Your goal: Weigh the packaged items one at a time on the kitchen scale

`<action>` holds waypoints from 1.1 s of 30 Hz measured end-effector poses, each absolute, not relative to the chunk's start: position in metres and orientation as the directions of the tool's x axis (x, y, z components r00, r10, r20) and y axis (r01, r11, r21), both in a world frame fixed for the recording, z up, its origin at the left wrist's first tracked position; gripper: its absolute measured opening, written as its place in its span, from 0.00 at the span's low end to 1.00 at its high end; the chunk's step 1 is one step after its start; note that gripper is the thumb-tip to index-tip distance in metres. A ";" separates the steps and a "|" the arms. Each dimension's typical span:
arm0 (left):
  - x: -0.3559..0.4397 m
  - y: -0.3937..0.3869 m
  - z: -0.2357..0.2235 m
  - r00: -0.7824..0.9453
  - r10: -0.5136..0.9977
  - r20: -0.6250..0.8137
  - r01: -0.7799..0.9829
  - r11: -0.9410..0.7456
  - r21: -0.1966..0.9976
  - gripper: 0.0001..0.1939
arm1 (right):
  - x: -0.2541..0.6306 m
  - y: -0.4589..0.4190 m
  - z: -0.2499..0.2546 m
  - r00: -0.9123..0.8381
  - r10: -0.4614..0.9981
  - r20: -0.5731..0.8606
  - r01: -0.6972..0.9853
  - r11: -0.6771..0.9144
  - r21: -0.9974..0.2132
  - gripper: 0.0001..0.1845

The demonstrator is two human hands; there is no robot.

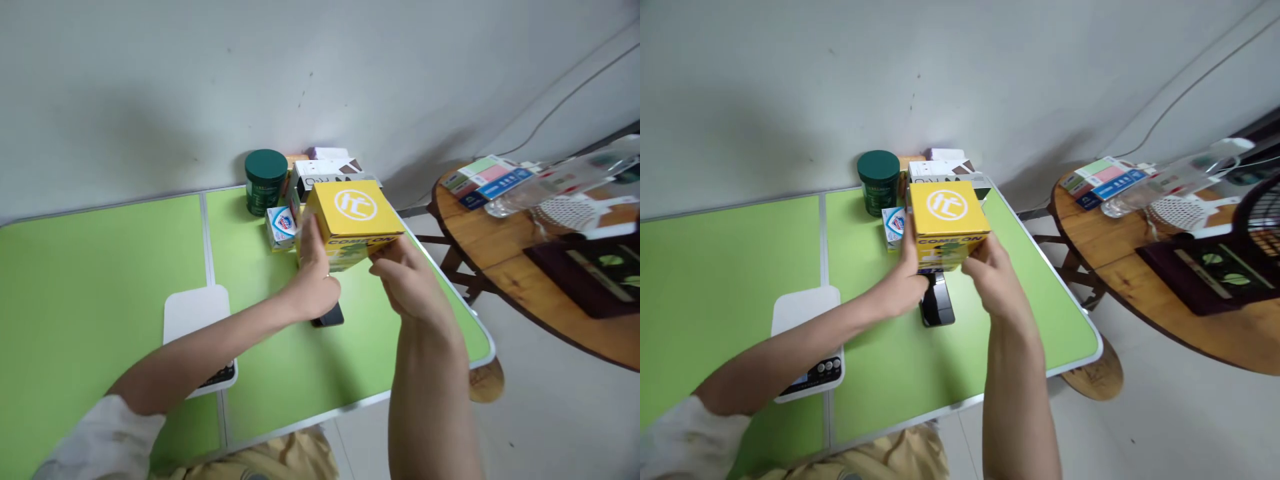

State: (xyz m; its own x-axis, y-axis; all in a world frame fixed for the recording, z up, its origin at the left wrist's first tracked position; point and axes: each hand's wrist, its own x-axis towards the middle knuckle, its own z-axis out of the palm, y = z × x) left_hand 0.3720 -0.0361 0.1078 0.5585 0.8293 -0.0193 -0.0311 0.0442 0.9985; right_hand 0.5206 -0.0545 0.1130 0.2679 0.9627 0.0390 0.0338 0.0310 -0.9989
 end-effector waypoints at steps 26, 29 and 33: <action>0.543 -0.026 0.052 0.554 0.815 -0.170 0.288 0.004 0.958 0.60 | 0.675 -0.046 0.038 0.588 0.809 0.019 0.049 -0.012 -0.999 0.22; 0.557 -0.020 0.057 0.560 0.810 -0.173 0.293 0.002 0.956 0.57 | 0.688 -0.041 0.038 0.609 0.792 0.031 0.059 -0.006 -0.998 0.22; 0.565 -0.005 0.061 0.477 0.862 -0.172 0.322 0.011 0.947 0.58 | 0.692 -0.022 0.035 0.604 0.795 0.043 0.054 0.013 -0.998 0.22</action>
State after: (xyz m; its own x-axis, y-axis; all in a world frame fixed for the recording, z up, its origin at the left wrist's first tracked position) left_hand 0.5650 -0.0050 0.0614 0.4774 0.8616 -0.1724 0.3216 0.0112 0.9468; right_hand 0.6925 -0.0216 0.0346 0.6045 0.7954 0.0434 0.0541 0.0134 -0.9984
